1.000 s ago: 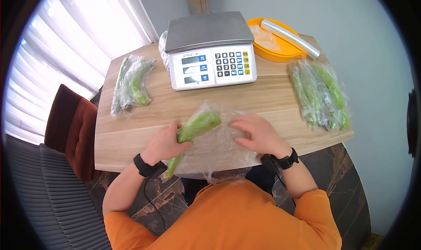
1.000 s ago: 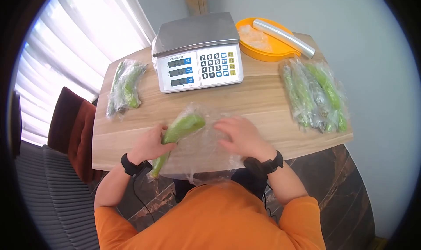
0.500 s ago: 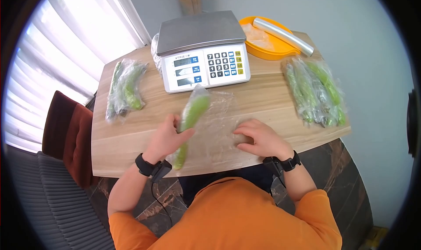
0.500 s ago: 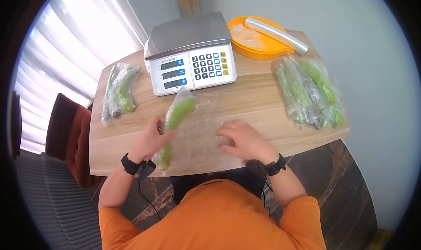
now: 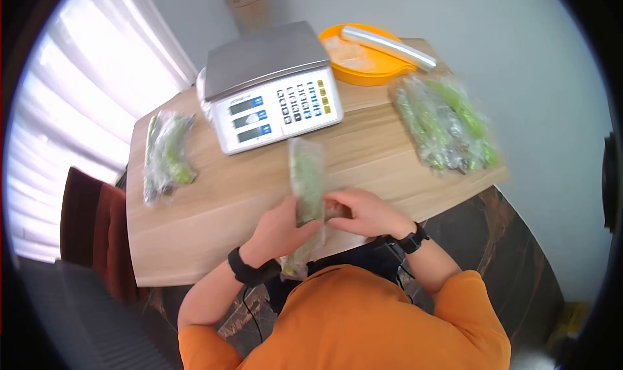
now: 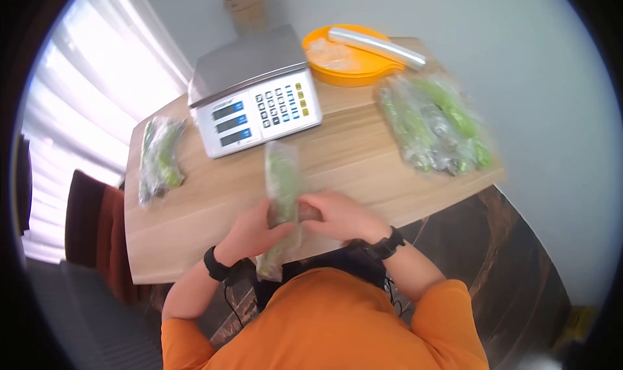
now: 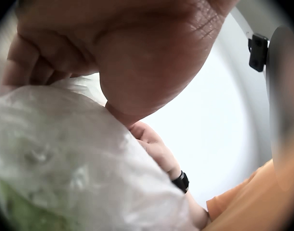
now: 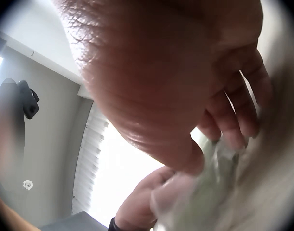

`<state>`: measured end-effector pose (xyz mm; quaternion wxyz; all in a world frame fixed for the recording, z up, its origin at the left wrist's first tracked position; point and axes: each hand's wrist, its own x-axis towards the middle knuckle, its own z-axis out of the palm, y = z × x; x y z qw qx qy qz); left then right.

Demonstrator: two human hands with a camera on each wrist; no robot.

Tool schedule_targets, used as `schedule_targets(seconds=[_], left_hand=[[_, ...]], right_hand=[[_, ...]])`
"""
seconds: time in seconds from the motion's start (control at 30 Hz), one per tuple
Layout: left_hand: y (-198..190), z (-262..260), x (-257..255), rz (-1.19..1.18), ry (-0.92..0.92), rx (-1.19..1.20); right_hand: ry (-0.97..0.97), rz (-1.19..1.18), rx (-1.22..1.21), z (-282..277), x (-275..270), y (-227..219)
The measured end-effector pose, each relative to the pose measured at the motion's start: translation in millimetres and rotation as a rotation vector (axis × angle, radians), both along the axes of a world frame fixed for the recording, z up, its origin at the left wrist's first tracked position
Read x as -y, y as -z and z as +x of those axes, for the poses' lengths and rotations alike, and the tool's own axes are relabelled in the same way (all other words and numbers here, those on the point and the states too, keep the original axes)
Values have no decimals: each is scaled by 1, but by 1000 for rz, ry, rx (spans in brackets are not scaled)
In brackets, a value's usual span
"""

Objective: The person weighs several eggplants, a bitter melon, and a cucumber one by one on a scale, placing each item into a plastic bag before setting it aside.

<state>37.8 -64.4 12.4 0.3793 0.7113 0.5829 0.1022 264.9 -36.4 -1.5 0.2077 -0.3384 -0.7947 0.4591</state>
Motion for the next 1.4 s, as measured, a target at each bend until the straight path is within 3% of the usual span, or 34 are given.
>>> schedule_targets(seconds=[0.03,0.13,0.23,0.33,0.43,0.53,0.63,0.73,0.87,0.97,1.17,1.4], left_hand=[[1,2,-2,-51,-13,90],[19,9,-9,-267,-177,724],[26,17,-15,-229,-255,863],[23,32,-17,-52,-203,943],[8,36,-19,-208,-171,970],[5,24,-26,-202,-51,778],[15,3,-39,-352,-43,801],[27,-19,-52,-425,-65,794],[43,-42,-63,-548,-89,995],[52,-48,-68,-595,-73,1143],[58,-54,-64,-548,-89,1204],[56,-53,-64,-563,-67,1251]], right_hand=[[30,-32,-11,0,2,1],[69,-76,8,-2,5,5],[178,-9,-86,-9,17,6],[320,106,-261,-18,25,9],[403,-53,-392,-7,21,3],[483,-188,-502,29,4,1],[625,-45,-374,65,-1,-32],[710,344,-231,106,-18,-55],[837,607,35,144,-42,-85],[840,705,154,162,-60,-92],[765,666,751,176,-78,-48],[864,736,727,166,-78,-45]])
